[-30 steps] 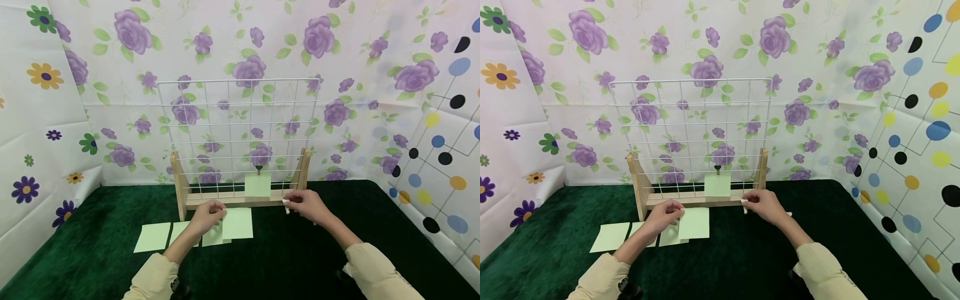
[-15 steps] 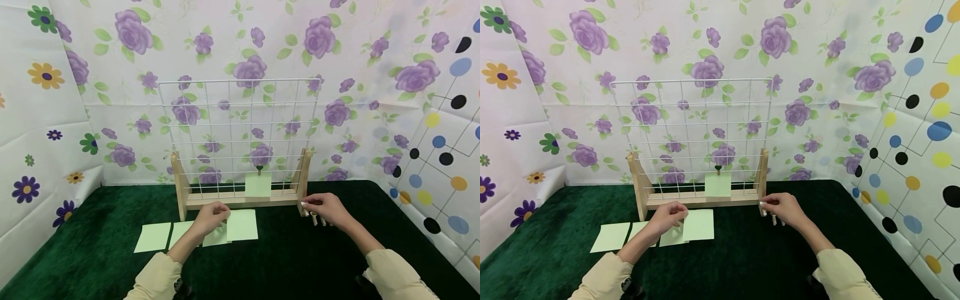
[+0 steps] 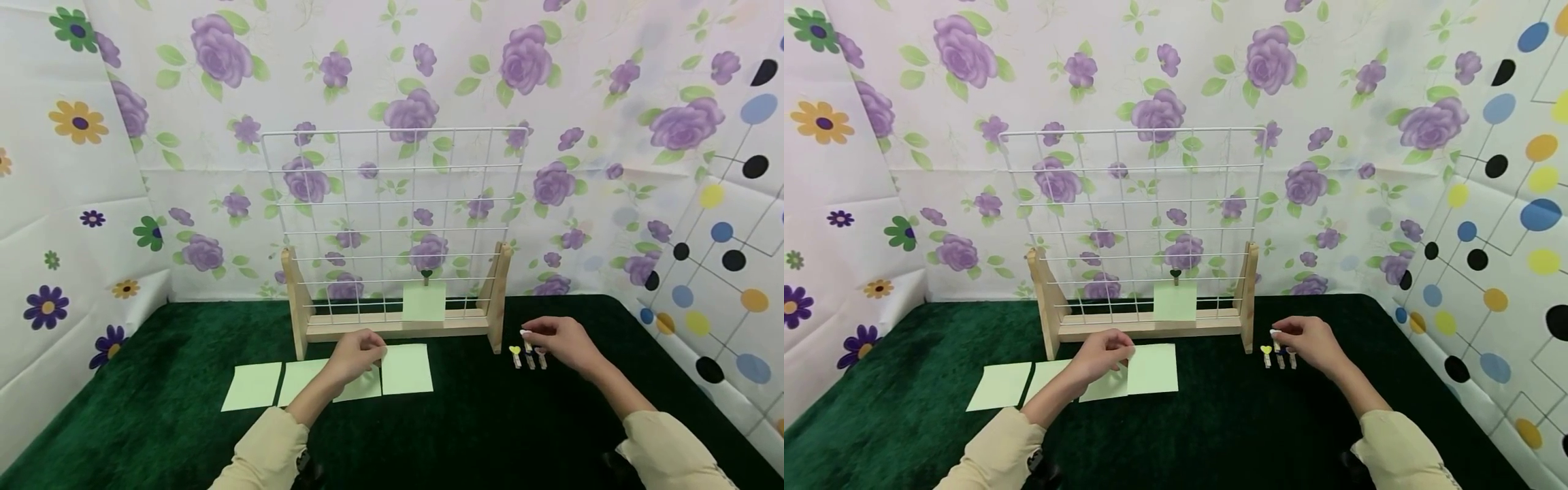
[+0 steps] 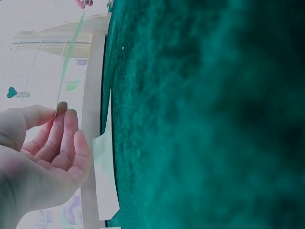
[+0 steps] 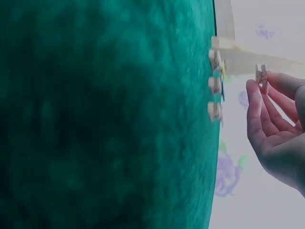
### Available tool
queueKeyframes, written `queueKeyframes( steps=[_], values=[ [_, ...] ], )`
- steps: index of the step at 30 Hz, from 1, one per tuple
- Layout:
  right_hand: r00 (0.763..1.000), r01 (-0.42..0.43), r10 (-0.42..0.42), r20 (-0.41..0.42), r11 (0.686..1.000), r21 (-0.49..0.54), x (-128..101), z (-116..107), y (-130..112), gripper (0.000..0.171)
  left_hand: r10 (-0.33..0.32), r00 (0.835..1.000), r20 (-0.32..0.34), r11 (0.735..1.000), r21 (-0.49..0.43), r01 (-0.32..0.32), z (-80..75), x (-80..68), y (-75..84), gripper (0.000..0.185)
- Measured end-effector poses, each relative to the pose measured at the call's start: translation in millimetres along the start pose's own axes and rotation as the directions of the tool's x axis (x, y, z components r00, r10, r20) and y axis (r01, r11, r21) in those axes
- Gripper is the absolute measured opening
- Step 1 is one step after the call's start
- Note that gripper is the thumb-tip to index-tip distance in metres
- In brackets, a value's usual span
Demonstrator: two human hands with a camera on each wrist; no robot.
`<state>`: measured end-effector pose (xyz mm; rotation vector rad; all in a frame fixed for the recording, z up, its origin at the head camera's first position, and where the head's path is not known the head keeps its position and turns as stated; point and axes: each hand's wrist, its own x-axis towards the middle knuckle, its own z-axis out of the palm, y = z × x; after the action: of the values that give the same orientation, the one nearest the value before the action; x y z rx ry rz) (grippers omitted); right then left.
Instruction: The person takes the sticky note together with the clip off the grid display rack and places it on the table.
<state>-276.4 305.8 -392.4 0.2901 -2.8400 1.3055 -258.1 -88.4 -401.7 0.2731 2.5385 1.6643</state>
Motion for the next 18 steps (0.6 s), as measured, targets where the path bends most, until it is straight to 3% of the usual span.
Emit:
queueKeyframes(
  steps=[18],
  values=[
    [0.993, -0.113, 0.114, 0.017, 0.992, -0.061, -11.1, -27.2, 29.3, 0.041, -0.035, 0.999, 0.031, 0.999, 0.022, 0.035, 6.7, 2.9, 2.8, 0.010]
  ],
)
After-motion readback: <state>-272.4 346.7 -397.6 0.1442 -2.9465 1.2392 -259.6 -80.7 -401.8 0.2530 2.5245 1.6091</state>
